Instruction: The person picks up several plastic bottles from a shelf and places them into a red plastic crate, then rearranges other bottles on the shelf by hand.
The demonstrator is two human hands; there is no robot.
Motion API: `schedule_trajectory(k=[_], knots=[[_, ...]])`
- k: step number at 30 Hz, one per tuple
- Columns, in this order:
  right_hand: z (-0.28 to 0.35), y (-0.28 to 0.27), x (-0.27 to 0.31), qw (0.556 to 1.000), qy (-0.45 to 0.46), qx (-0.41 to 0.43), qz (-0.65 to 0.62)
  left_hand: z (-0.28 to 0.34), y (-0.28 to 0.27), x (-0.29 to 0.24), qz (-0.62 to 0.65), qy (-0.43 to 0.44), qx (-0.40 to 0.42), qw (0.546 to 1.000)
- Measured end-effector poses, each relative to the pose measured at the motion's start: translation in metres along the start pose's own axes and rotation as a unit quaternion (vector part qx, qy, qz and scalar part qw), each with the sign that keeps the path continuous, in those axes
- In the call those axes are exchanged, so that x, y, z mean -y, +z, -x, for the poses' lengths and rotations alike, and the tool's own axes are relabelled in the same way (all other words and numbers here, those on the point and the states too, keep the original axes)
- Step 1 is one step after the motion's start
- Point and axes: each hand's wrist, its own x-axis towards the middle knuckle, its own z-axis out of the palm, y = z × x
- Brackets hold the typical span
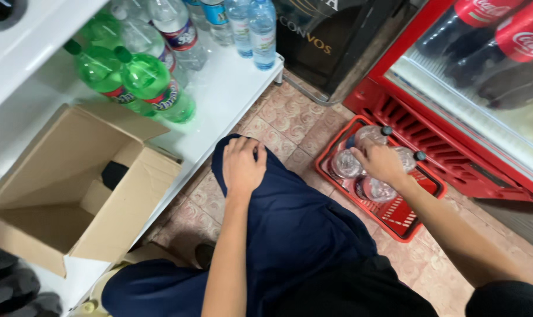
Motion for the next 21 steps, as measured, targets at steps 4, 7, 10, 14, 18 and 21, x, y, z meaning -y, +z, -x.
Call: schedule_trajectory(k=[4,7,10,14,18,21], knots=[[0.003,0.004,0.033,0.988,-0.112,-0.064,-0.08,0.001,0.004,-0.002,0.003,-0.013,-0.001,1.0],[-0.001,0.006,0.071,0.981,-0.152,-0.058,-0.102,0.001,0.002,0.0,-0.024,-0.02,-0.01,0.999],[-0.026,0.025,0.091,0.974,-0.186,-0.027,-0.123,-0.002,-0.004,0.002,0.004,-0.051,0.025,0.998],[-0.078,0.029,0.13,0.969,-0.212,-0.006,-0.128,-0.005,0.006,0.012,0.004,-0.08,0.047,0.996],[-0.138,0.013,0.165,0.959,-0.213,-0.025,-0.185,-0.018,0.01,0.011,-0.018,-0.107,0.107,0.988],[-0.178,-0.014,0.196,0.956,-0.208,-0.031,-0.205,-0.029,0.007,0.008,-0.021,-0.14,0.156,0.978]])
